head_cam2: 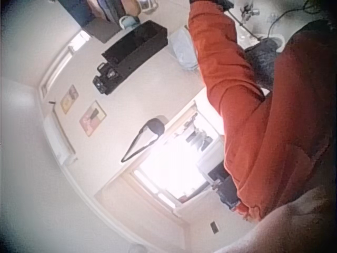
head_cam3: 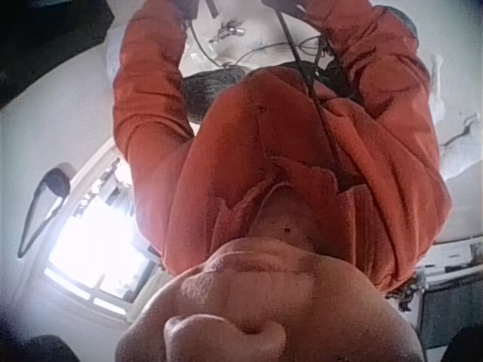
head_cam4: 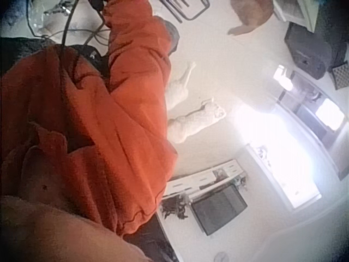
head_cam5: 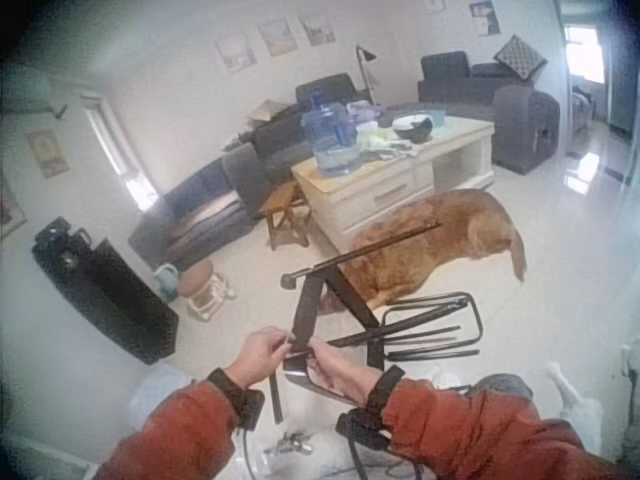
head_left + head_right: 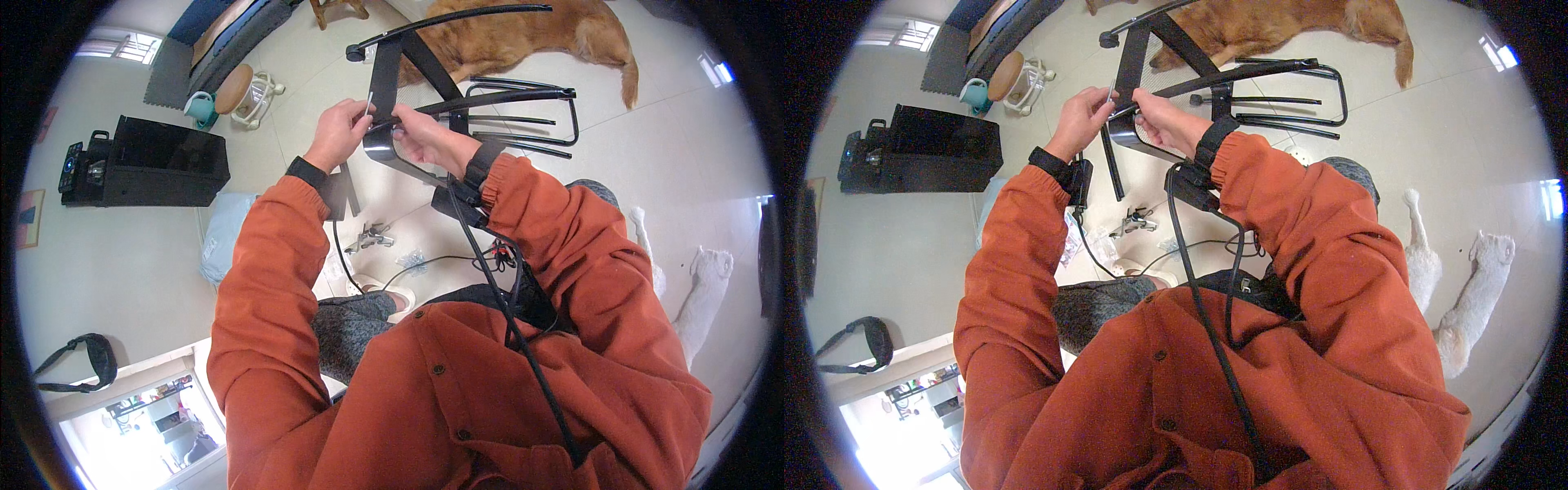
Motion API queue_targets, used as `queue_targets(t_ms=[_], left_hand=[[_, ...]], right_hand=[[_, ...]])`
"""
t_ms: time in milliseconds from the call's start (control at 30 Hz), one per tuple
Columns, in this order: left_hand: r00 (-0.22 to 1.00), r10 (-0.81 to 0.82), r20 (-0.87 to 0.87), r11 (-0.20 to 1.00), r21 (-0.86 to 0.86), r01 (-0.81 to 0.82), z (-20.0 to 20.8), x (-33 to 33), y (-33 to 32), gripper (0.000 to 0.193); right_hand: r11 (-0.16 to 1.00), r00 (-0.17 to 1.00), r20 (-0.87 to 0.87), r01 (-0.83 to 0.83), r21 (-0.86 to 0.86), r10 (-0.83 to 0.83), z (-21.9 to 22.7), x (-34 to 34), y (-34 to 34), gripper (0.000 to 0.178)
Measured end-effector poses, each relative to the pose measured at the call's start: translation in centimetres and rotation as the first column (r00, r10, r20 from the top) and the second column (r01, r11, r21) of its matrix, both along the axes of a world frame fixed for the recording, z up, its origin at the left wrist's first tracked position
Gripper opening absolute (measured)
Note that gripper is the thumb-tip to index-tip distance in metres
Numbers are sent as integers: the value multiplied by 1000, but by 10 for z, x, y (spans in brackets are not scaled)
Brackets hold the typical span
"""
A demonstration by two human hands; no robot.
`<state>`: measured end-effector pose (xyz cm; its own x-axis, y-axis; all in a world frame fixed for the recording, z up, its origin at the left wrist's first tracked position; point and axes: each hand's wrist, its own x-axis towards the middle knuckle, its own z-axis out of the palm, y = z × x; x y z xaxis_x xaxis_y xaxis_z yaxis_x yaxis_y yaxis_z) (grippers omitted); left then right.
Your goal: The person assembles a black office chair by attaching metal rods to the chair frame using screws and a screwdriver. They tighten the screws and adjust the components to secure the parts together.
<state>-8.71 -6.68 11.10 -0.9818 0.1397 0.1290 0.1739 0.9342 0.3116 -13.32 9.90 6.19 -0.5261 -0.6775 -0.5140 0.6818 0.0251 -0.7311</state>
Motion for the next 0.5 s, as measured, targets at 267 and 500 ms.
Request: queue_targets(t_ms=[267,500], left_hand=[[959,14,-281,1000,-17,-19,3,7,2,28],[886,-439,-149,837,-428,342,21,7,-11,25]], right_hand=[[1000,999,24,-28,-2,28,-4,-6,0,34],[1000,999,-35,-25,0,25,6,-2,2,35]])
